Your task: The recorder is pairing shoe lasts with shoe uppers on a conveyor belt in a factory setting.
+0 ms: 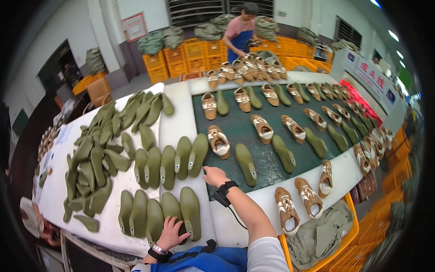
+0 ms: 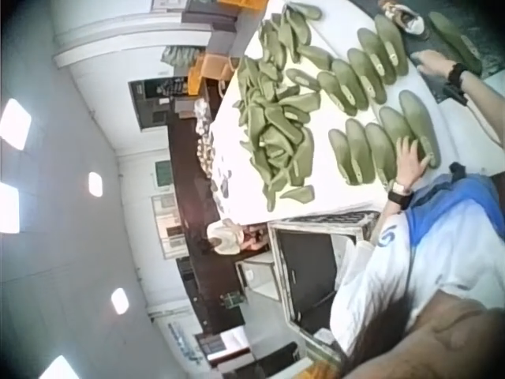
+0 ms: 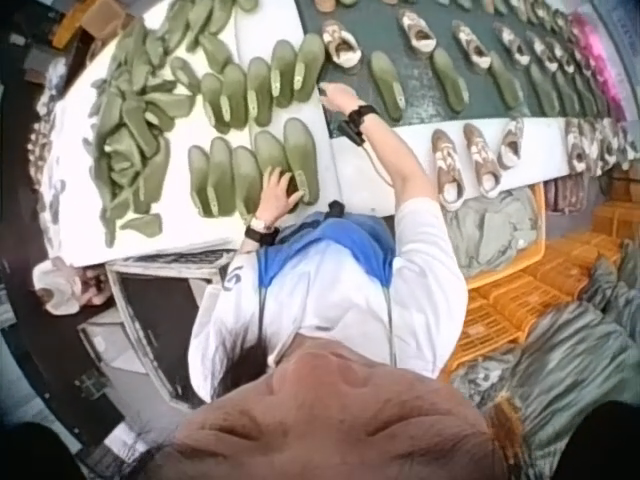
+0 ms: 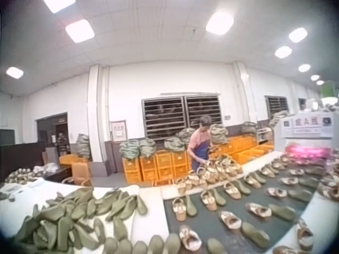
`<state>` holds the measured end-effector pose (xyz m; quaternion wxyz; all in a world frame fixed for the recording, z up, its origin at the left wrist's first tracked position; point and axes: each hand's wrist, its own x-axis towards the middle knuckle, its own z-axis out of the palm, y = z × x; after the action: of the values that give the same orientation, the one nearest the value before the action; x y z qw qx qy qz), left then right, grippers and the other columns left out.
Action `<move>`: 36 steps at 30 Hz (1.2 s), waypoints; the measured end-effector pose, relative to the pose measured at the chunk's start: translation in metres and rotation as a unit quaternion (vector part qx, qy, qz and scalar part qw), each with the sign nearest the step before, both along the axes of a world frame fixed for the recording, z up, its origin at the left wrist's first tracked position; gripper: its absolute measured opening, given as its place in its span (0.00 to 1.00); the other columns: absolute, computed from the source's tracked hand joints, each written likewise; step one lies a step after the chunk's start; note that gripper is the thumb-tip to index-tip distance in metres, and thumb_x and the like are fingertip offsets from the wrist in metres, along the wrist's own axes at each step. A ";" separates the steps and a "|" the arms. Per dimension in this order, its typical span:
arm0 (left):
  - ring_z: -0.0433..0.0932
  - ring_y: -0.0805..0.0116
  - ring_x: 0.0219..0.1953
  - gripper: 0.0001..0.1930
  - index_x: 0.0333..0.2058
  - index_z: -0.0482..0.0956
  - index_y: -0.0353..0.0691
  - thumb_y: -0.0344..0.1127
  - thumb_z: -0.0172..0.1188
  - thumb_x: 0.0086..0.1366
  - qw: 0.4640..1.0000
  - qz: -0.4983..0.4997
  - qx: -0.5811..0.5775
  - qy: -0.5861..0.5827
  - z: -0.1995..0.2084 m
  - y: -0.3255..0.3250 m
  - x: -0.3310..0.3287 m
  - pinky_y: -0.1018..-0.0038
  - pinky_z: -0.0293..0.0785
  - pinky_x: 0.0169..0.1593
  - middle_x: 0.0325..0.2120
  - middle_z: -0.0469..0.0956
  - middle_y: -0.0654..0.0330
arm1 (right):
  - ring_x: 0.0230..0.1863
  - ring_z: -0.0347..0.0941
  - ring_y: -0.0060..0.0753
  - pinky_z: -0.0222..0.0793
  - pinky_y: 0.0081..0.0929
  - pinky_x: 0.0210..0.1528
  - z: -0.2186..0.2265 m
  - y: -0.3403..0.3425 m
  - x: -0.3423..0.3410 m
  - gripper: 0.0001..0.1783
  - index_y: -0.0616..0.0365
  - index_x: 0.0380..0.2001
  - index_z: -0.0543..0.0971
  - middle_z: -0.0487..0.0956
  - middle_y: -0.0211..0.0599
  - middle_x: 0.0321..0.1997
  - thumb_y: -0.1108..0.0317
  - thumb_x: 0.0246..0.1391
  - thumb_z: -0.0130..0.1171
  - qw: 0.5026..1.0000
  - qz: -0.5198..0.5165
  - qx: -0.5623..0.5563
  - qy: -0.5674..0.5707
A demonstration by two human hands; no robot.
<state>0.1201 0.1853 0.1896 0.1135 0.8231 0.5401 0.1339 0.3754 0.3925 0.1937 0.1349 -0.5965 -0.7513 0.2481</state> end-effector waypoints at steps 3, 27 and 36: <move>0.57 0.39 0.56 0.31 0.45 0.73 0.36 0.53 0.65 0.48 1.000 0.011 -0.005 -0.021 -0.001 -0.004 -0.005 0.55 0.60 0.57 0.49 0.66 0.44 | 0.44 0.72 0.51 0.68 0.43 0.47 -0.010 -0.018 -0.055 0.23 0.52 0.50 0.71 0.77 0.50 0.40 0.56 0.51 0.53 0.989 0.146 -0.021 0.014; 0.75 0.47 0.44 0.36 0.55 0.64 0.42 0.32 0.61 0.42 0.860 0.453 -0.073 -0.222 -0.062 0.010 -0.202 0.62 0.71 0.48 0.39 0.76 0.43 | 0.63 0.46 0.65 0.44 0.49 0.65 -0.057 -0.167 -0.098 0.34 0.51 0.53 0.68 0.52 0.60 0.62 0.74 0.34 0.56 0.983 0.027 0.024 0.178; 0.74 0.51 0.47 0.39 0.59 0.55 0.39 0.32 0.58 0.47 0.862 0.360 -0.206 -0.289 -0.039 -0.001 -0.102 0.65 0.69 0.52 0.44 0.74 0.43 | 0.61 0.54 0.60 0.34 0.53 0.67 -0.046 -0.172 -0.053 0.33 0.48 0.49 0.74 0.64 0.59 0.55 0.81 0.33 0.49 0.994 0.047 0.052 0.083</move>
<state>0.0179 0.1842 0.1507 0.3758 0.4532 0.7571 0.2832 0.3221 0.2204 0.1473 0.2155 -0.5303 -0.7766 0.2632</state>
